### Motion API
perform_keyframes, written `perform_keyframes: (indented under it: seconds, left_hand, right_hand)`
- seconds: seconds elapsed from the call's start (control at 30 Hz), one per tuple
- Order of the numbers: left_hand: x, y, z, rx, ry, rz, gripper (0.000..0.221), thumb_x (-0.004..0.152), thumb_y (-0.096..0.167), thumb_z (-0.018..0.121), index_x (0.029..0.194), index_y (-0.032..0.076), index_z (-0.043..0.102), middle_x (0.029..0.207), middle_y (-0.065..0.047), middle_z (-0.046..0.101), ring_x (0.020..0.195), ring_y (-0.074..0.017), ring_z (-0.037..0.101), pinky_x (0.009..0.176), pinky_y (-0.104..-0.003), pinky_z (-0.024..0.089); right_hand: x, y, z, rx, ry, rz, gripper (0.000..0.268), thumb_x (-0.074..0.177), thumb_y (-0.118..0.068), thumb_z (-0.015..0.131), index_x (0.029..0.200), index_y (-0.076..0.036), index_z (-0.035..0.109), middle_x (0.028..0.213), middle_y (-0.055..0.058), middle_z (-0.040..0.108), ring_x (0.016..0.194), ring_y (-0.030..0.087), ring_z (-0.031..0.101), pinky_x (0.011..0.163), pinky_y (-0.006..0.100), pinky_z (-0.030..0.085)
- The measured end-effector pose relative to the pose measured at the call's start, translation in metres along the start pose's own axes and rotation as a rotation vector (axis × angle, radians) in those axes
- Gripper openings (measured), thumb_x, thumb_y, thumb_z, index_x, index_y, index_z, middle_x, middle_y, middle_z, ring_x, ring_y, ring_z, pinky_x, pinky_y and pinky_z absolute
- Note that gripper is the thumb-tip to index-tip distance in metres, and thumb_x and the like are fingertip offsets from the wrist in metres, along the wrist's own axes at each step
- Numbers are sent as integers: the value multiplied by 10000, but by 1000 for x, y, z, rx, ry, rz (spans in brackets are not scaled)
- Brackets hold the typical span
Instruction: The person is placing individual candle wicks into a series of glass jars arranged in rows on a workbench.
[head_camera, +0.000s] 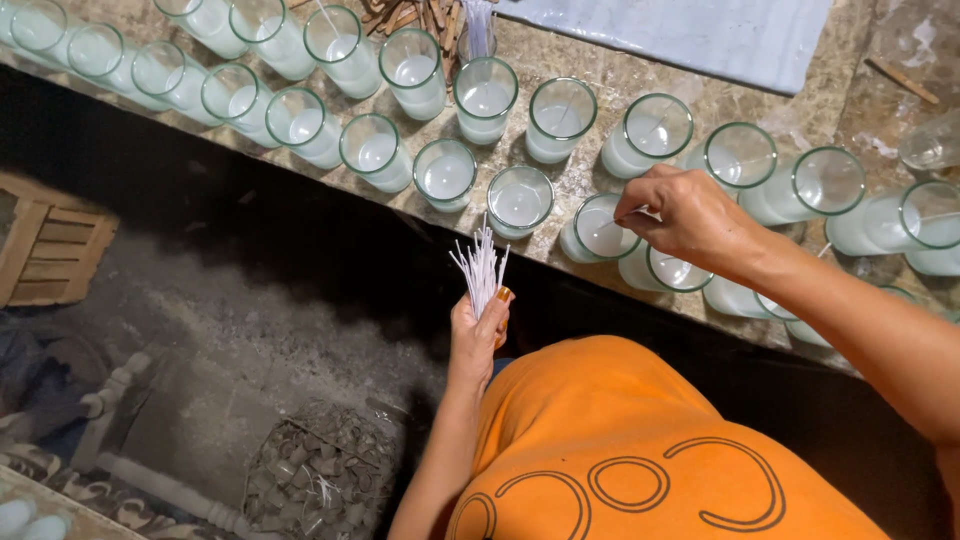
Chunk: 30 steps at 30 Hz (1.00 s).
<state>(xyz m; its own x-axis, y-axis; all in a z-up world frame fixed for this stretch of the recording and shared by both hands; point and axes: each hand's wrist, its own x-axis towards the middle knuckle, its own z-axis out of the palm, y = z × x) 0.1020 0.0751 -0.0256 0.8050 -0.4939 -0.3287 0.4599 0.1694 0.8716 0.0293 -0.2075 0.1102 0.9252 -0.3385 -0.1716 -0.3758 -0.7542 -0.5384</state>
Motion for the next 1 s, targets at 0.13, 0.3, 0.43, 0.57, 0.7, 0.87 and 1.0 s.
perform_keyframes:
  seconds: [0.13,0.3,0.43,0.57,0.7,0.87,1.0]
  left_hand:
    - [0,3,2,14,20,2,259,961,210,745,928,-27,645,546,-23,467,383,-32,389,338,-178,319]
    - [5,-4,5,5,33,-2,253,959,209,747,920,-17,640,544,-26,468,383,-37,391,337,-180,320]
    - [8,-8,12,-42,-13,14,274,966,229,722,964,-36,650,556,-39,467,395,-35,361,345,-179,295]
    - [2,3,21,-130,-28,13,311,993,280,681,1013,-30,655,579,-42,460,406,-31,367,360,-166,303]
    - [-1,7,21,-163,-72,25,369,1001,309,627,1048,-56,653,601,-45,476,422,-22,375,364,-156,311]
    - [-4,16,25,-179,-87,-27,285,951,295,624,996,15,651,602,12,431,461,-21,275,400,-184,157]
    - [-10,23,28,-76,8,23,317,878,319,641,999,31,694,580,46,422,484,-25,295,426,-199,183]
  right_hand:
    - [5,6,5,-21,-52,-27,84,870,-159,788,952,-168,771,931,108,716,926,311,732,820,433,580]
    - [20,31,23,-88,-90,-57,74,874,-206,789,945,-213,769,922,64,701,920,294,728,820,427,586]
    - [24,42,29,-300,-59,-298,133,879,-284,766,813,-230,664,767,-62,609,990,156,670,717,342,586]
    - [29,52,39,-435,12,-445,153,871,-293,763,790,-228,649,788,-68,595,972,155,623,660,325,558]
    - [26,29,16,-357,-50,-419,192,822,-303,779,947,-206,671,920,8,634,1021,240,627,706,420,576]
    - [24,-38,-25,-189,-141,-466,296,907,-349,713,1160,-200,740,1050,39,668,729,244,666,668,433,538]
    - [34,-93,-16,201,-275,-386,142,904,-243,730,912,-119,798,916,-7,778,776,99,688,609,272,529]
